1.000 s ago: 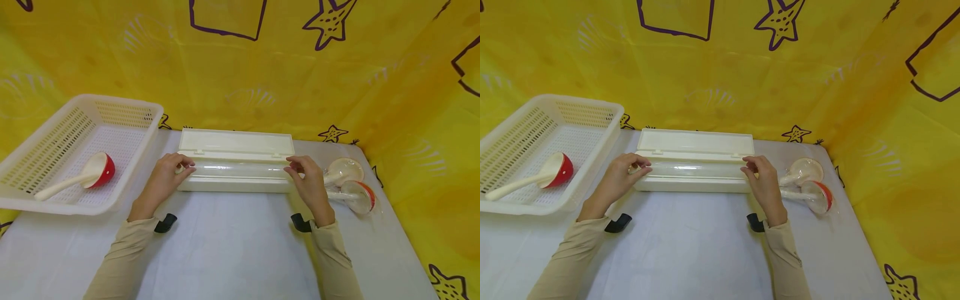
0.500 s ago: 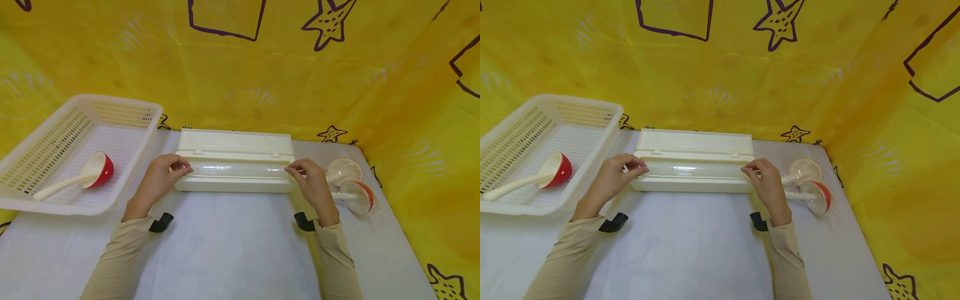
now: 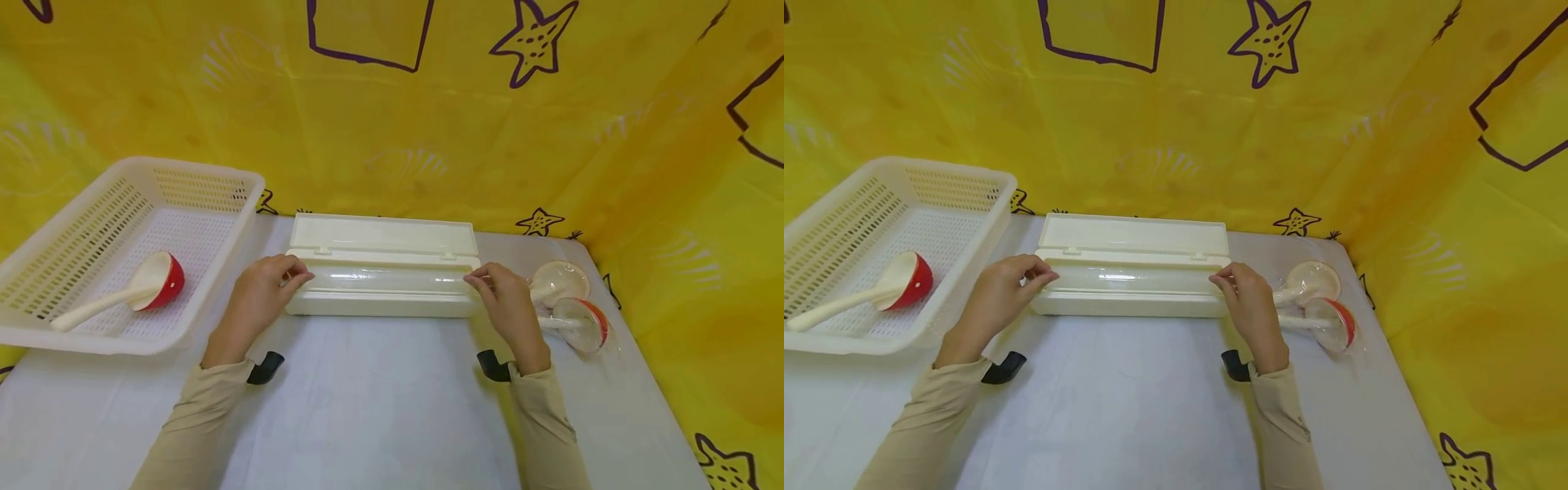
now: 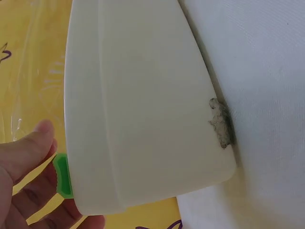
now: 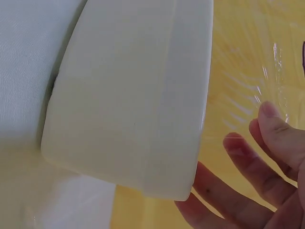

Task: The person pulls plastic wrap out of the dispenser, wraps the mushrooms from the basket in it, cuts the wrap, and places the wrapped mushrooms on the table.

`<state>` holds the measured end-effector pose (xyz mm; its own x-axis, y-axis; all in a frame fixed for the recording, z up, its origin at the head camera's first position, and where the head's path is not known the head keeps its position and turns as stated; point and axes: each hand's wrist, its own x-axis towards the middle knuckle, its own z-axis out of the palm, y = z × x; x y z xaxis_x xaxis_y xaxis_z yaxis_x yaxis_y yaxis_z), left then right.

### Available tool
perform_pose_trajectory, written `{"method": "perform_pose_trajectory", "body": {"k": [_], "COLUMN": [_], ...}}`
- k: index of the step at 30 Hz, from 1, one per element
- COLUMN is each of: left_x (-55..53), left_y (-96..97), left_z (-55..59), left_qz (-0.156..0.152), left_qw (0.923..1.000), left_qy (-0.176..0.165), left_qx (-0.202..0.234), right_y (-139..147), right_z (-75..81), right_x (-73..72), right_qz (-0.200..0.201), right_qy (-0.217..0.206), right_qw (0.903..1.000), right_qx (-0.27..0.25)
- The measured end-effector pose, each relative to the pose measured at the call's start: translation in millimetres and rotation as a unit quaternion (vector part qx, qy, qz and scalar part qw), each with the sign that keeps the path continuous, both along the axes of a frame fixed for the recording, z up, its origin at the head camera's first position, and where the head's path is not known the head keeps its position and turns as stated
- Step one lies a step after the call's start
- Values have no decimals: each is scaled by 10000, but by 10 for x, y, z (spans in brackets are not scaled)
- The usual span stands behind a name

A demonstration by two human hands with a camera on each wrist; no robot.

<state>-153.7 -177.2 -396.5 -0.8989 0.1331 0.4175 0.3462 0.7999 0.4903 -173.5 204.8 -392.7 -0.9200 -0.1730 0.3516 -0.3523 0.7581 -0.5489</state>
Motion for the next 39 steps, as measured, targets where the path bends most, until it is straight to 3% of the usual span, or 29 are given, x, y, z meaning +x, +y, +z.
{"method": "perform_pose_trajectory", "body": {"k": [6,19,30,34,39], "left_x": [21,64,93,98,93], "left_y": [33,97,128,137,146], "left_z": [-14,23,105,130,156], "left_qz": [203,349,450,454,470], "left_qw": [9976,9905,9835,9830,9833], "left_qy": [634,1302,1751,1780,1751], "left_qx": [-178,-261,-51,-5,170], "right_y": [2,13,32,31,16], "right_z": [-12,-11,0,14,33], "right_x": [-1,0,1,2,3], "right_qz": [3,49,237,283,161], "right_qy": [245,114,-114,133,865], "right_qw": [9996,9995,9955,9951,9932], "right_qx": [141,-293,-906,-936,-762]}}
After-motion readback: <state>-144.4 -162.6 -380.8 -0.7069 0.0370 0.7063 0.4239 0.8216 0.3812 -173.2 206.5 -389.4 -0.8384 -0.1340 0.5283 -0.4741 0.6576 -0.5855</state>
